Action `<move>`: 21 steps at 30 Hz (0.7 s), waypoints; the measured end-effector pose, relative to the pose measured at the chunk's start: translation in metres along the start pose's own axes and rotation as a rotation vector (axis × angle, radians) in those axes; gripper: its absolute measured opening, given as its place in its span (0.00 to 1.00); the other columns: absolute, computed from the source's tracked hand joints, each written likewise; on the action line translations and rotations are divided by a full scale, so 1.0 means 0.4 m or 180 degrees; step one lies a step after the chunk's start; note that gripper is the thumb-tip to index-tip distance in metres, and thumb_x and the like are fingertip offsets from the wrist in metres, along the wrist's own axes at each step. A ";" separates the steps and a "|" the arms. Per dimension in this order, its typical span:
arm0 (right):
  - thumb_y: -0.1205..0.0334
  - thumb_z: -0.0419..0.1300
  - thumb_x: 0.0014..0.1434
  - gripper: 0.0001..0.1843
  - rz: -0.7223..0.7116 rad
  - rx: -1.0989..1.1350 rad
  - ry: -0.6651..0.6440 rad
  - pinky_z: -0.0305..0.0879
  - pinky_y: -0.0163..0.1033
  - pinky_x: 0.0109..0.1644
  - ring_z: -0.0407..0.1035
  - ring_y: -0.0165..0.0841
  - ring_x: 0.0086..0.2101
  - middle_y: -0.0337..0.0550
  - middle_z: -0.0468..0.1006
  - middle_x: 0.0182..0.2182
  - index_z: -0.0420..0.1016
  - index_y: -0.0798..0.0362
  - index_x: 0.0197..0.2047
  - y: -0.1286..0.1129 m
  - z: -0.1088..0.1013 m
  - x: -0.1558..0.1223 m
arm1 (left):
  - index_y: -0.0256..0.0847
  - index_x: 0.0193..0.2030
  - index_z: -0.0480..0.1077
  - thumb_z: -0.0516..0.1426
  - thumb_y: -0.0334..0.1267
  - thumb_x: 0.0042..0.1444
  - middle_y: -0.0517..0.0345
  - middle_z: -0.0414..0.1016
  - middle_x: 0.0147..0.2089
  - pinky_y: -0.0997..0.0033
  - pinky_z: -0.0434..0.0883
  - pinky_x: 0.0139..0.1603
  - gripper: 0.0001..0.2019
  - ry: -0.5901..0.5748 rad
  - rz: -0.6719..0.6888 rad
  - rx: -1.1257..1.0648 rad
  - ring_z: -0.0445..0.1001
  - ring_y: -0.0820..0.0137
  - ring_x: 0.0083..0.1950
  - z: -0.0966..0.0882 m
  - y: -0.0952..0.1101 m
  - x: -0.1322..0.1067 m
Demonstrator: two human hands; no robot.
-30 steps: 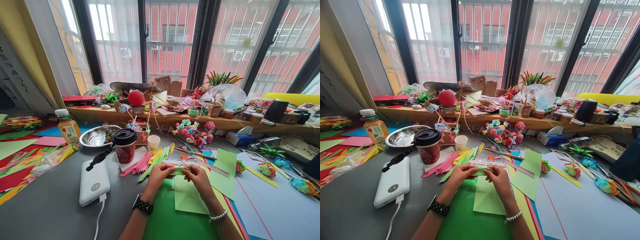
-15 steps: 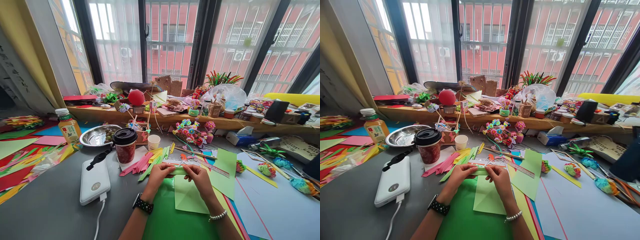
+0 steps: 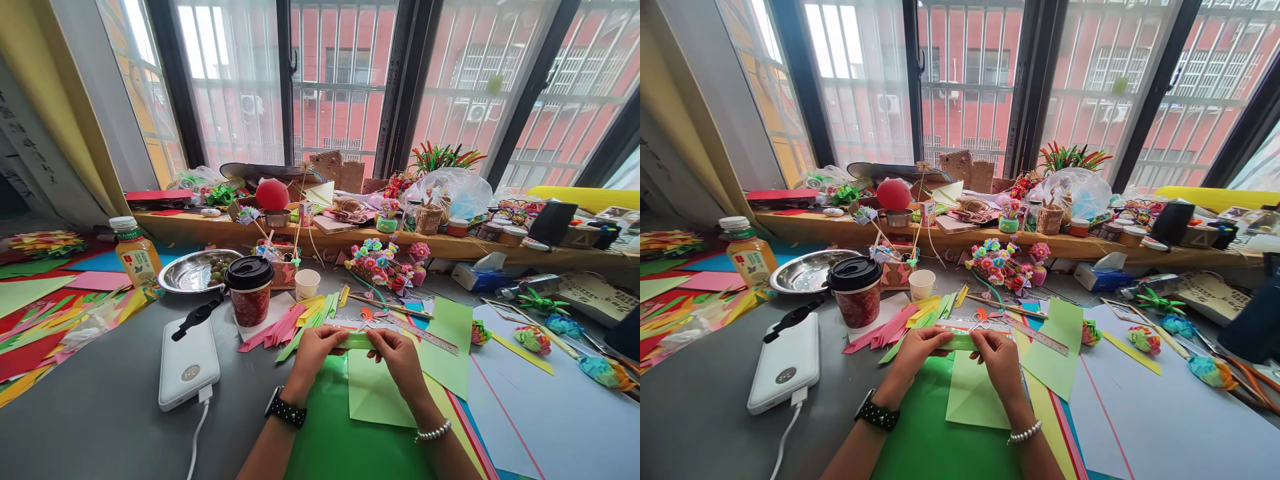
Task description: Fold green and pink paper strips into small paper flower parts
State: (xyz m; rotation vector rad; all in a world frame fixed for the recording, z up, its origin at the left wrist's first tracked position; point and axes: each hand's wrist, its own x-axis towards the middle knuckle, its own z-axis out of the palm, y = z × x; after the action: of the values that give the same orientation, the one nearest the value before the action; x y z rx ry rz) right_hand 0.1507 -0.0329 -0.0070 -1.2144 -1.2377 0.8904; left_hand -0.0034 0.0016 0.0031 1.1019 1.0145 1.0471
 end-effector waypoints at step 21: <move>0.45 0.53 0.51 0.20 -0.0307 -0.0446 0.0228 0.59 0.33 0.21 0.64 0.30 0.17 0.39 0.68 0.15 0.69 0.55 0.25 -0.003 -0.002 -0.004 | 0.33 0.28 0.76 0.64 0.43 0.33 0.52 0.76 0.30 0.74 0.72 0.29 0.16 -0.0136 -0.0027 -0.0028 0.72 0.71 0.27 0.001 0.006 -0.004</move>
State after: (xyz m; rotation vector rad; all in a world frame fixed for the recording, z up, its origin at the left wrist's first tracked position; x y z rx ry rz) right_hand 0.1512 -0.0348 -0.0061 -1.2747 -1.3066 0.6934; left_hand -0.0036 0.0001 0.0056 1.1075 0.9788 1.0163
